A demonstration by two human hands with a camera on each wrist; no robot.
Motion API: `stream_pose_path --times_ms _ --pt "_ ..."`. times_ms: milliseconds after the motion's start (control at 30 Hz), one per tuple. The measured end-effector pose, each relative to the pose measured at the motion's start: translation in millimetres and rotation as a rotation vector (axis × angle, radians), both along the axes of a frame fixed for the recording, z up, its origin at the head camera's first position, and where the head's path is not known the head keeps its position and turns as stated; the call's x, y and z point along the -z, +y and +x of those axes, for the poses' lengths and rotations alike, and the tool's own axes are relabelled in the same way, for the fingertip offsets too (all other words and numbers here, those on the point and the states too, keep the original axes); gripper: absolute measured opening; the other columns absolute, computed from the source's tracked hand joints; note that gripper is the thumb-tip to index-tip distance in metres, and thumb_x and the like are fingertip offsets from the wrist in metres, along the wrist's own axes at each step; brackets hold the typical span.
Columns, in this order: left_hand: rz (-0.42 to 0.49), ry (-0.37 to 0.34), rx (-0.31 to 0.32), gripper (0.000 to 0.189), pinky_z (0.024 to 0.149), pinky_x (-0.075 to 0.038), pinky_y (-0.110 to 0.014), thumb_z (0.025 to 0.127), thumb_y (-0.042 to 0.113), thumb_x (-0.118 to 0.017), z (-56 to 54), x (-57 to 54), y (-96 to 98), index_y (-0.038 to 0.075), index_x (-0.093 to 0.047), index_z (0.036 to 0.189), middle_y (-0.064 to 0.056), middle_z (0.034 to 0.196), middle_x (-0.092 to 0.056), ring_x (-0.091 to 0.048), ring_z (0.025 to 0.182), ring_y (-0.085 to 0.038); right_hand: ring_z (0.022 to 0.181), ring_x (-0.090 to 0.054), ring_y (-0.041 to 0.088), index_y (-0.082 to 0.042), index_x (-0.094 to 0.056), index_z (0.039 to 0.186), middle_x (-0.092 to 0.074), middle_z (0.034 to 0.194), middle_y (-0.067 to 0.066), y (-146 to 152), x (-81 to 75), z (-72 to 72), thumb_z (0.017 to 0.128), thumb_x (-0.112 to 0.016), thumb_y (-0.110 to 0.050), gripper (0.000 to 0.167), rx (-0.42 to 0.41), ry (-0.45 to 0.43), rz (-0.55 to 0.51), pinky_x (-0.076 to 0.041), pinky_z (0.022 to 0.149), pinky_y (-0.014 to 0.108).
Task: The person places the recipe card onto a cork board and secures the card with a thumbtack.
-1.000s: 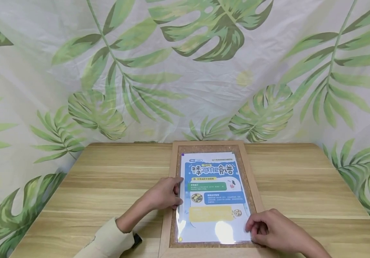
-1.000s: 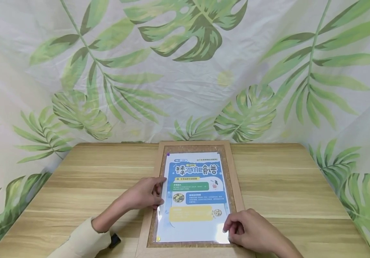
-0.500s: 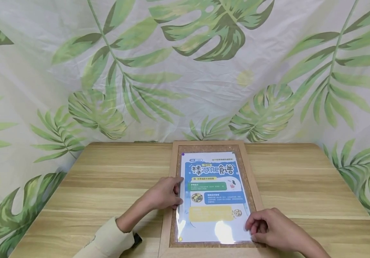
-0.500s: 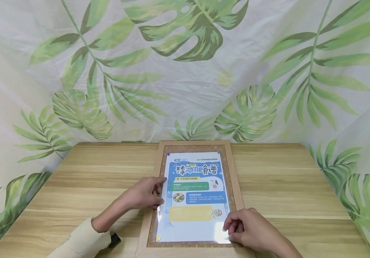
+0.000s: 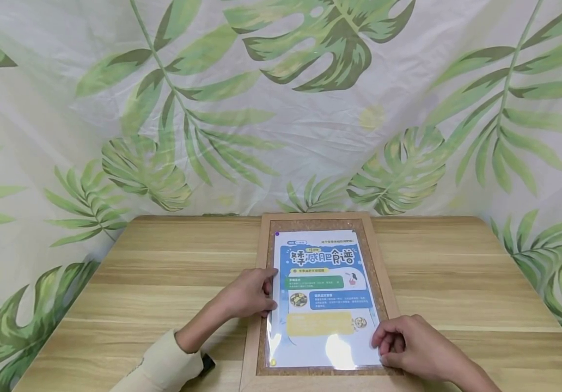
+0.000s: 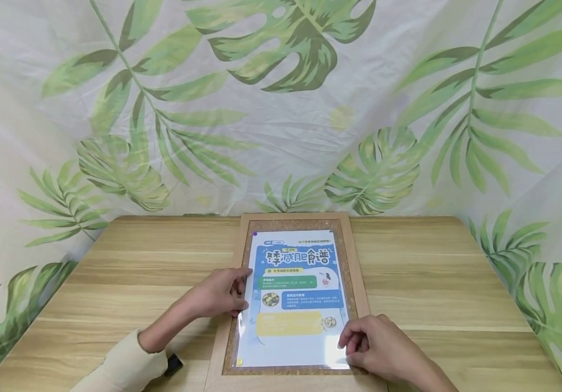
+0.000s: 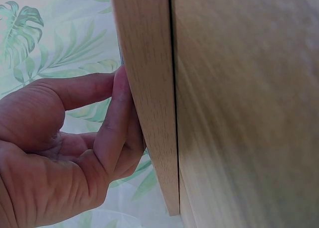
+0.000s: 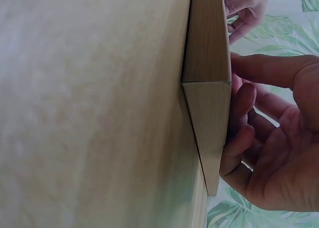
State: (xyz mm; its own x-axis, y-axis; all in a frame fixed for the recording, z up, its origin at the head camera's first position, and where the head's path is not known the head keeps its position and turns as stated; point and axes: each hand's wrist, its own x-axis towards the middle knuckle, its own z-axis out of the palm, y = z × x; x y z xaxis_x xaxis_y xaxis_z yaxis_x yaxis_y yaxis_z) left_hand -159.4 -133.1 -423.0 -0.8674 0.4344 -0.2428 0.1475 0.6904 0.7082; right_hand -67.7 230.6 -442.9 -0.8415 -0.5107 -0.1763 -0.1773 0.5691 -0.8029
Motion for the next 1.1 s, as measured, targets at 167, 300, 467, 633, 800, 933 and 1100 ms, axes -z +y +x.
stream_pose_path --times_ms 167,300,467,633,800,933,1100 --pt "-0.006 0.001 -0.003 0.075 0.049 -0.046 -0.019 0.087 -0.007 -0.081 -0.2 0.4 0.0 -0.014 -0.047 0.153 -0.006 0.085 -0.06 -0.068 0.061 -0.01 0.066 -0.055 -0.004 -0.019 -0.075 0.092 -0.066 0.077 -0.014 -1.0 0.5 -0.3 0.085 -0.086 -0.004 0.02 0.0 0.04 0.024 -0.049 0.057 0.018" --pt "-0.005 -0.004 -0.006 0.076 0.049 -0.048 -0.019 0.087 -0.007 -0.081 -0.1 0.4 0.2 -0.014 -0.046 0.154 -0.006 0.086 -0.06 -0.068 0.061 -0.01 0.066 -0.056 -0.004 -0.02 -0.075 0.092 -0.066 0.077 -0.015 -0.7 0.7 -0.4 0.085 -0.085 -0.004 0.02 -0.002 0.041 0.029 -0.049 0.057 0.019" --pt "-0.002 -0.006 -0.005 0.076 0.05 -0.051 -0.02 0.087 -0.007 -0.082 -0.8 0.8 -0.6 -0.015 -0.046 0.154 -0.007 0.086 -0.06 -0.068 0.061 -0.011 0.066 -0.056 -0.004 -0.02 -0.075 0.093 -0.066 0.077 -0.014 0.0 0.7 -1.3 0.085 -0.085 -0.005 0.019 -0.004 0.025 0.024 -0.05 0.057 0.019" --pt "-0.003 0.001 0.002 0.075 0.05 -0.051 -0.02 0.087 -0.006 -0.082 -1.5 0.8 -0.7 -0.015 -0.047 0.153 -0.007 0.086 -0.06 -0.068 0.061 -0.01 0.067 -0.057 -0.002 -0.019 -0.076 0.093 -0.067 0.078 -0.013 1.6 0.9 -2.4 0.086 -0.085 -0.006 0.017 -0.002 -0.005 0.015 -0.05 0.057 0.019" --pt "0.001 -0.002 0.006 0.075 0.05 -0.052 -0.021 0.087 -0.006 -0.082 -1.5 0.5 0.7 -0.014 -0.046 0.154 -0.007 0.086 -0.061 -0.067 0.061 -0.011 0.068 -0.057 -0.003 -0.018 -0.076 0.094 -0.067 0.079 -0.013 4.7 1.5 -2.7 0.087 -0.085 -0.008 0.015 -0.016 -0.003 0.007 -0.051 0.057 0.019" --pt "0.0 -0.004 0.006 0.076 0.051 -0.053 -0.021 0.088 -0.006 -0.082 -0.8 -0.3 1.2 -0.014 -0.046 0.154 -0.007 0.086 -0.061 -0.067 0.061 -0.011 0.07 -0.057 -0.004 -0.018 -0.076 0.096 -0.066 0.08 -0.014 6.3 1.6 -2.5 0.088 -0.084 -0.008 0.015 -0.042 0.017 -0.005 -0.051 0.058 0.019" --pt "0.004 0.001 -0.022 0.076 0.051 -0.055 -0.022 0.086 -0.007 -0.083 1.9 -2.2 0.2 -0.013 -0.047 0.154 -0.007 0.086 -0.062 -0.068 0.061 -0.011 0.071 -0.057 -0.005 -0.017 -0.075 0.099 -0.065 0.082 -0.015 6.4 -0.2 -3.2 0.09 -0.083 -0.009 0.014 -0.075 0.021 -0.029 -0.052 0.06 0.019"
